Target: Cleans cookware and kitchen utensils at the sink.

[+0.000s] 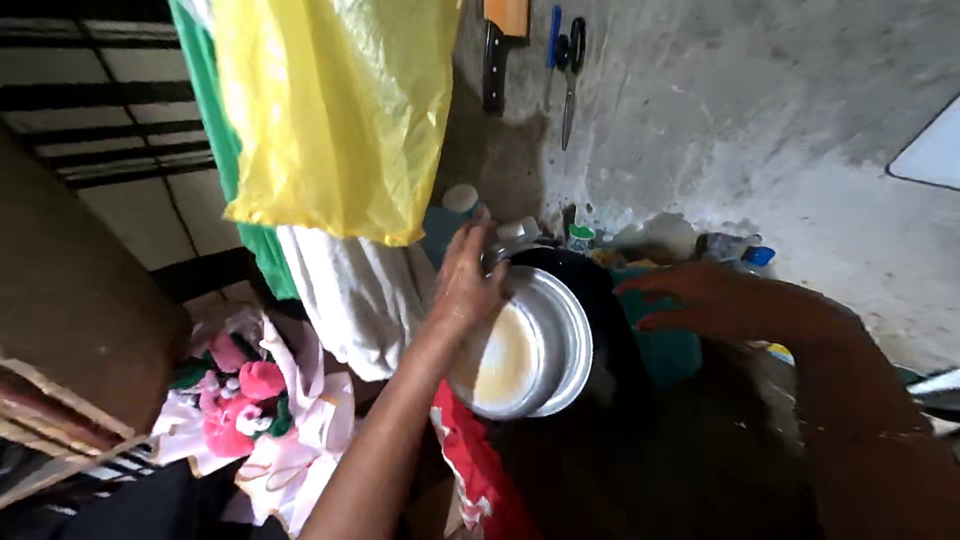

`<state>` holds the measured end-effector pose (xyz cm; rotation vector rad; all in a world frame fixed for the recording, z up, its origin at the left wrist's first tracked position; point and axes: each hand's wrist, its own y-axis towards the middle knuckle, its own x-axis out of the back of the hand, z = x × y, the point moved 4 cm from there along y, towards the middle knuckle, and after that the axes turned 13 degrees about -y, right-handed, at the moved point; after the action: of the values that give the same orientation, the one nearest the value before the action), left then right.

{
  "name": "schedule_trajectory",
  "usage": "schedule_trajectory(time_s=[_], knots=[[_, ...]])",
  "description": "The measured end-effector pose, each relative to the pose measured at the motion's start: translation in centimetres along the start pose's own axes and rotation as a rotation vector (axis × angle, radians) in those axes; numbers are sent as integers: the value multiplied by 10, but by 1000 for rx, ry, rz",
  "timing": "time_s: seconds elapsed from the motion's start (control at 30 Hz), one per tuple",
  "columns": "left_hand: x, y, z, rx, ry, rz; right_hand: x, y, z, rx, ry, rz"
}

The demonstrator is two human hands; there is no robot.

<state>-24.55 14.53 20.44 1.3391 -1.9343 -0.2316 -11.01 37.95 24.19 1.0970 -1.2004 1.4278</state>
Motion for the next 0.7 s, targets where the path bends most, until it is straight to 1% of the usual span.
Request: schedule_trajectory(time_s=[0.07,0.13,0.2,0.27,0.3,0.37,0.4,0.47,0.6,0.7], knots=[[-2,30,21,154,160,-58,0,21,-17,-10,49,26],[-3,47,40,297,216,-63,-3,44,-33,-6,70,42],[-3,57,53,445,174,-30,-4,74,-40,43,48,45],[1,63,63,590,107,15,-1,105,-36,81,59,38],[3,65,68,635,83,33,2,121,-31,84,79,23],[7,69,80,703,66,76,7,153,-18,117,108,-71],[8,70,85,709,58,99,10,169,-10,131,109,-114],[11,74,90,664,51,102,20,200,8,149,86,-168],[32,79,98,436,146,40,26,248,43,152,55,-237],[41,84,97,359,121,53,21,278,54,152,26,-300]])
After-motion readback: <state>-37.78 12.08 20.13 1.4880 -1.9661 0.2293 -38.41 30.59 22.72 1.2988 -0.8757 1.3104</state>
